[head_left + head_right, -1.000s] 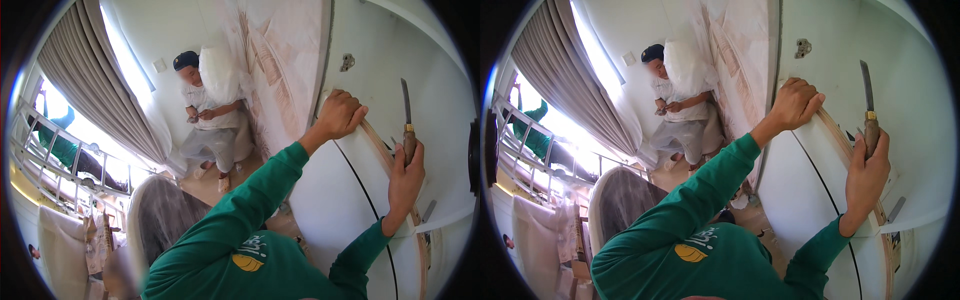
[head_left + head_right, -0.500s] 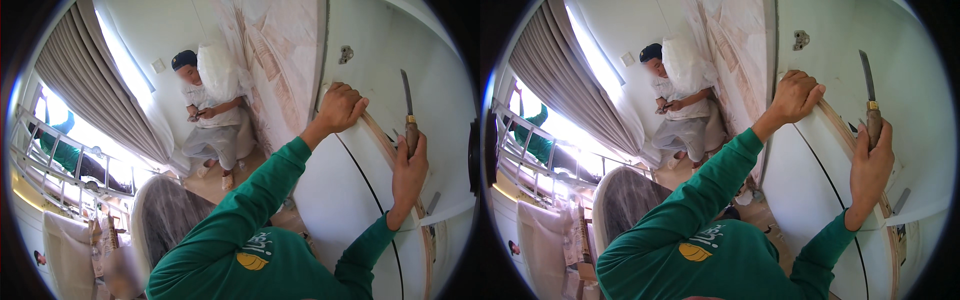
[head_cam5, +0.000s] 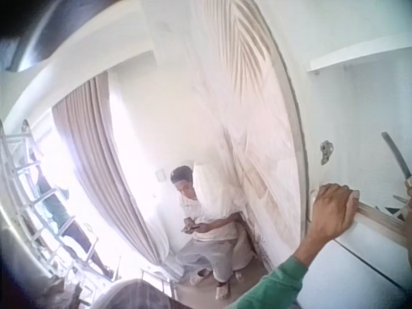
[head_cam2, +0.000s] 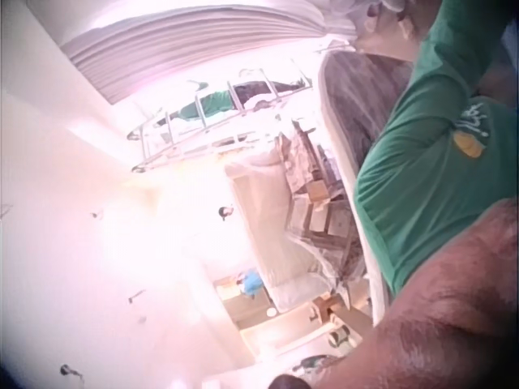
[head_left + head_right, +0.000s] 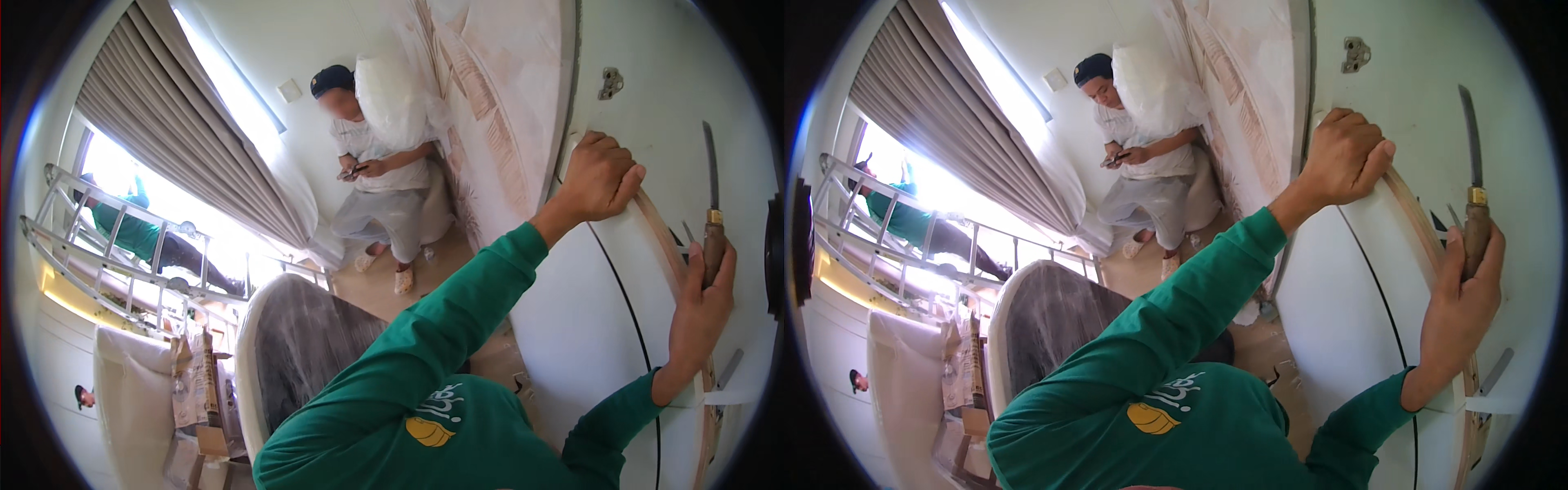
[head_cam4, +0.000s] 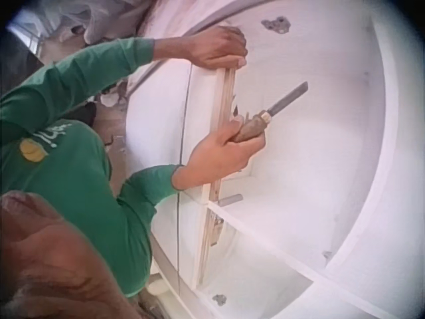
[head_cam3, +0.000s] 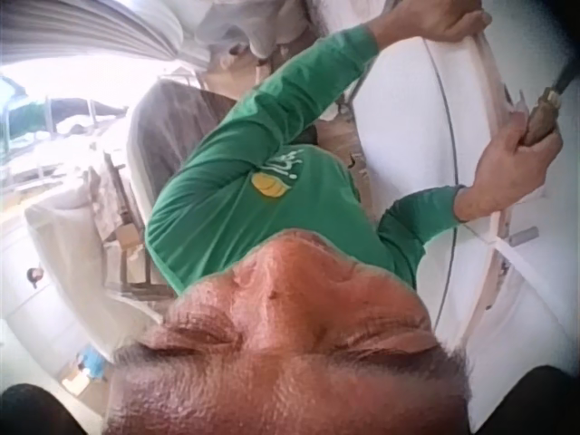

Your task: The person uses a scraper to trim excess material from the edge of a wooden cabinet strip and then presses the strip into place by hand inside a white cabinet.

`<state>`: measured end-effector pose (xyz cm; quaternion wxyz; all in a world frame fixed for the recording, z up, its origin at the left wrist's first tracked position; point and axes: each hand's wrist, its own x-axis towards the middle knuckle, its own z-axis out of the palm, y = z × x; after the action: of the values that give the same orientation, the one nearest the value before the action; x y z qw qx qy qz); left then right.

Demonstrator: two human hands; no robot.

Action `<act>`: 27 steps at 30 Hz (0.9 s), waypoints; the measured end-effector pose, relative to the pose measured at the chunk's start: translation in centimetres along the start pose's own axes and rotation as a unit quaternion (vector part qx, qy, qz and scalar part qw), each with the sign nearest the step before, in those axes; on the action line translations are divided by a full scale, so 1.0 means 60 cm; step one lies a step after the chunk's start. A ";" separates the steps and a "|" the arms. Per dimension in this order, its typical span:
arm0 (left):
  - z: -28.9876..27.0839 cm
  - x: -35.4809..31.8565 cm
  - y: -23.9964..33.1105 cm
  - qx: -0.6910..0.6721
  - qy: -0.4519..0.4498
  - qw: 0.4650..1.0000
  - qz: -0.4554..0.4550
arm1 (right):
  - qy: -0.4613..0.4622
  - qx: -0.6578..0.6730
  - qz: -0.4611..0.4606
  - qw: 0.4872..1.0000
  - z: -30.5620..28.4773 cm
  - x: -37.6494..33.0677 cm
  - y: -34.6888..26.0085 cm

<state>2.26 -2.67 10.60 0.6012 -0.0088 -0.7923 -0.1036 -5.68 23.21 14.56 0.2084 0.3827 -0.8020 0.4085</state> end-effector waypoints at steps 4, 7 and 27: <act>0.003 -0.002 0.001 0.000 0.009 1.000 -0.003 | 0.007 -0.012 -0.014 1.000 0.007 -0.006 0.019; 0.004 -0.003 0.002 -0.014 0.004 1.000 -0.020 | 0.002 -0.039 -0.022 0.999 0.010 0.000 0.035; -0.002 -0.009 -0.027 -0.049 -0.028 0.998 0.006 | 0.019 0.011 0.097 0.995 -0.008 0.027 -0.011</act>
<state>2.27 -4.20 9.87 0.5781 -0.0457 -0.8028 -0.1388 -6.16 22.66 16.22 0.1784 0.2980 -0.8266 0.4429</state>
